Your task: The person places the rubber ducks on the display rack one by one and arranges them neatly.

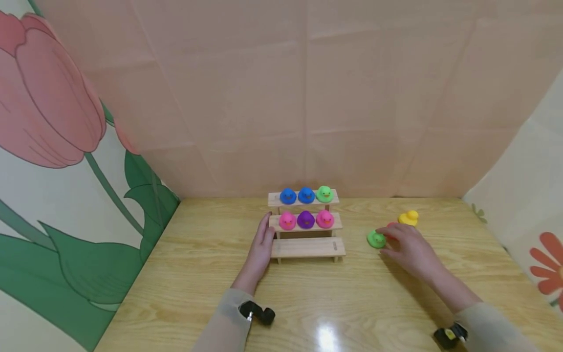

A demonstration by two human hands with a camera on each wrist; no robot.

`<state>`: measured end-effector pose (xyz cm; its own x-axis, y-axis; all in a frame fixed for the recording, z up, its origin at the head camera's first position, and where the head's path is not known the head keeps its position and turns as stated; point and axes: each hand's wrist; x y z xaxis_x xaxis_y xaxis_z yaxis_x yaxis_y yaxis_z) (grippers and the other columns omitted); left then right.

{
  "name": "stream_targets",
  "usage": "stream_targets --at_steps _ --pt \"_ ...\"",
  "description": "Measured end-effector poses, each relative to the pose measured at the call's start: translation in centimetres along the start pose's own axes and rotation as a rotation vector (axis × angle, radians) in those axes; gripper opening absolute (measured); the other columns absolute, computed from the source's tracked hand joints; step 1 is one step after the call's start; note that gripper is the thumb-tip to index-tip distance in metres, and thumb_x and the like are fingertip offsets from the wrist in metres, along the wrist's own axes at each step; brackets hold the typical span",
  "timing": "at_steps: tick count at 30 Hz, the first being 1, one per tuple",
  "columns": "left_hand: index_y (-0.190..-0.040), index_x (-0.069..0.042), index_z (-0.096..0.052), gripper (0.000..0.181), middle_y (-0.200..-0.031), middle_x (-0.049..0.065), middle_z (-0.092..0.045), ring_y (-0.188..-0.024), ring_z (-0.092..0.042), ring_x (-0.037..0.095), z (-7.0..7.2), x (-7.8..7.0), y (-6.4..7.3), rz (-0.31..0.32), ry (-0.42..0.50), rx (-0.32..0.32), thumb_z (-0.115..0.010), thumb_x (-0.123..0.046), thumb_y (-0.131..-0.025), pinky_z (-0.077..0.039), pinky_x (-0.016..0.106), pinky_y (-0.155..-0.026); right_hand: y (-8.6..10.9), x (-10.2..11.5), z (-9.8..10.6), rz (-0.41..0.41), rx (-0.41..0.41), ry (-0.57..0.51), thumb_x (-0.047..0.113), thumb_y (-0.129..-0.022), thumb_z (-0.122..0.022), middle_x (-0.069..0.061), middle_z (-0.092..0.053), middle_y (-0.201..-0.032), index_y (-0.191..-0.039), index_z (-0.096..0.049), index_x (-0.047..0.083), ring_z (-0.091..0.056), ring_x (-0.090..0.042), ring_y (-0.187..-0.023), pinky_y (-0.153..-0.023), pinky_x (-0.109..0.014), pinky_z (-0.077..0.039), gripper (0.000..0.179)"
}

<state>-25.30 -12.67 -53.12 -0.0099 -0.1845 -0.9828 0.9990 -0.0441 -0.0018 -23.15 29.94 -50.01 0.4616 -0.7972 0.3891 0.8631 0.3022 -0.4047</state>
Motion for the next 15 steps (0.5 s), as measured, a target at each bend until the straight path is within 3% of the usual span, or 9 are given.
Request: stream_targets --at_steps 6,15 --pt "-0.173 -0.051 -0.025 0.059 -0.182 -0.004 -0.022 -0.168 -0.018 0.030 0.05 0.08 0.00 0.006 -0.016 -0.003 -0.039 -0.061 -0.117 -0.017 0.060 -0.134 -0.08 -0.22 -0.25 -0.013 0.014 -0.006 0.007 -0.079 -0.100 -0.021 -0.070 -0.125 -0.134 -0.075 0.005 -0.059 -0.048 -0.120 -0.099 -0.071 -0.048 0.061" --pt "-0.173 -0.051 -0.025 0.058 -0.182 -0.003 -0.023 -0.168 -0.019 0.030 0.01 -0.04 0.01 -0.004 -0.016 -0.002 -0.039 -0.058 -0.117 -0.017 0.060 -0.134 -0.67 -0.75 -0.47 -0.003 0.049 -0.021 0.006 -0.079 -0.100 -0.027 -0.070 -0.137 -0.135 -0.075 0.003 -0.052 -0.056 -0.136 -0.109 -0.079 -0.040 0.061"
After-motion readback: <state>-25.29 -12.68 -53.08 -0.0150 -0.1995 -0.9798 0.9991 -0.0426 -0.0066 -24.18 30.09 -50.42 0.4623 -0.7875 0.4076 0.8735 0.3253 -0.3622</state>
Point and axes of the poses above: each hand's wrist, its own y-axis away from the middle knuckle, its own z-axis out of the back of the hand, x = y × z
